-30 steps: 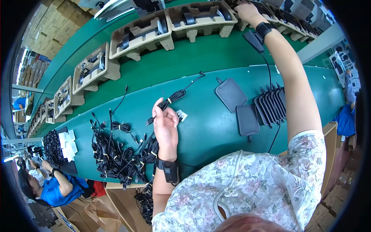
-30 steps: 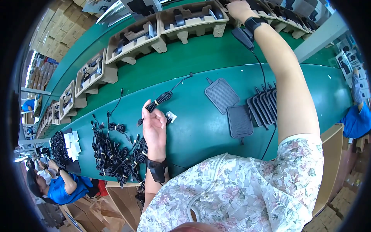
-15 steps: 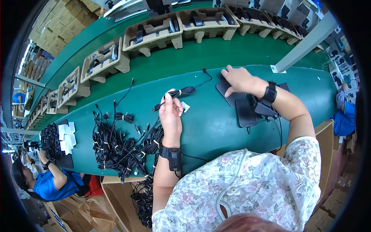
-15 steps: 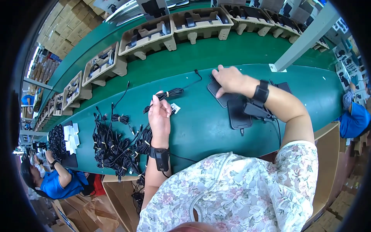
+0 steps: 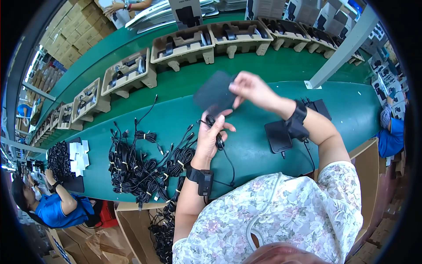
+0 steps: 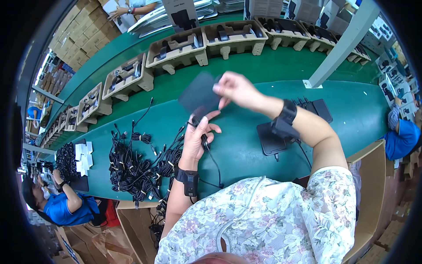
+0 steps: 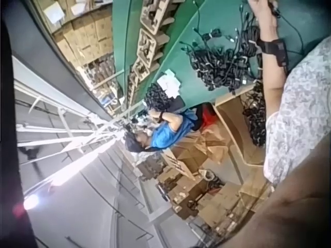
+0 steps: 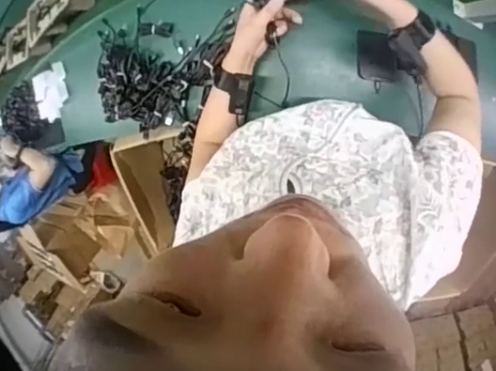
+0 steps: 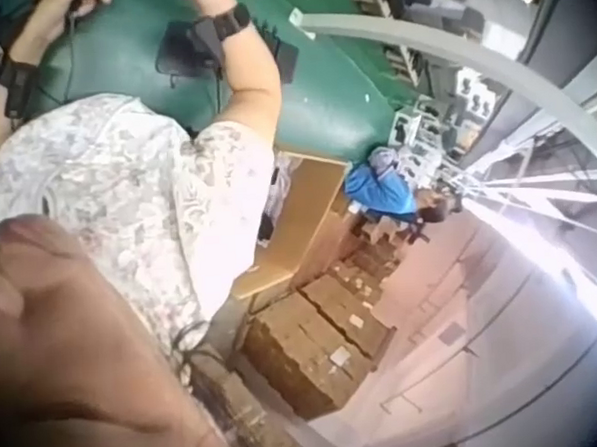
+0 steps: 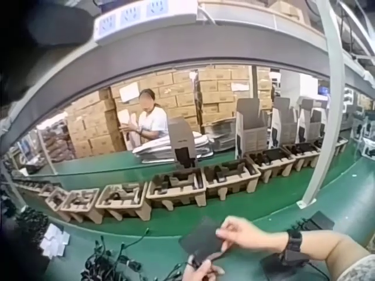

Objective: Assemble and pack electronic components on a production line.

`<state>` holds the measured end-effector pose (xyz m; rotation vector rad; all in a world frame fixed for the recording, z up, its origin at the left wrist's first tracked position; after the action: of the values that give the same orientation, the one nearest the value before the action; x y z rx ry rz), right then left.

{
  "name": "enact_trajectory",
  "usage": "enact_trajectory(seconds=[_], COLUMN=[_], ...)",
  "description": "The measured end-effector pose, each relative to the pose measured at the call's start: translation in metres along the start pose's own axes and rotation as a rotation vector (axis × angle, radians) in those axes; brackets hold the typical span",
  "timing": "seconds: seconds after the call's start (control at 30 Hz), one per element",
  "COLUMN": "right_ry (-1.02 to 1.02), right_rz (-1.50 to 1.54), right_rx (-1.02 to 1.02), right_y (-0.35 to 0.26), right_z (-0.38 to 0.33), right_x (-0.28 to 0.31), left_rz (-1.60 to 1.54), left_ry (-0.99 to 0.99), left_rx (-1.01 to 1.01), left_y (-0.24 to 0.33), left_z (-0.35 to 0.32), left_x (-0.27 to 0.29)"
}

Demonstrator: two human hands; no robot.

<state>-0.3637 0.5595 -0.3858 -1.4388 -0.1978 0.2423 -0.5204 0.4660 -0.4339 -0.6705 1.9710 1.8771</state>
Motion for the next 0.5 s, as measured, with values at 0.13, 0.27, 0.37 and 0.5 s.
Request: enact_trajectory(seconds=[0.13,0.27,0.37,0.5], right_ry=[-0.155,-0.03,-0.086,-0.19], right_rz=[-0.408,-1.049,-0.943,-0.907], right_rx=[-0.025,0.602,0.751,0.441], right_y=[0.011,-0.013,-0.017,-0.002], right_z=[-0.014,-0.014,-0.013,0.017], right_x=[-0.01,-0.011,-0.009,0.012], left_rz=[-0.05,0.157,0.167,0.043], left_ry=[0.074,0.055,-0.025,0.052], left_rx=[-0.117,-0.069,0.018,-0.01], left_y=[0.0,-0.009,-0.011,-0.008], left_z=[0.01,0.017,0.01,0.011], left_x=[0.021,0.026,0.021,0.023])
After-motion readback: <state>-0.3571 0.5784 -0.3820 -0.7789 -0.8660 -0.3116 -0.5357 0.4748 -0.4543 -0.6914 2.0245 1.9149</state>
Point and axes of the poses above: each hand's wrist, its own z-axis towards the middle knuckle, its own x-axis out of the back of the hand, y = z × x, the point moved 2 cm from there along z, towards the middle knuckle, and after that the axes turned 9 degrees about y, right-handed, at the moved point
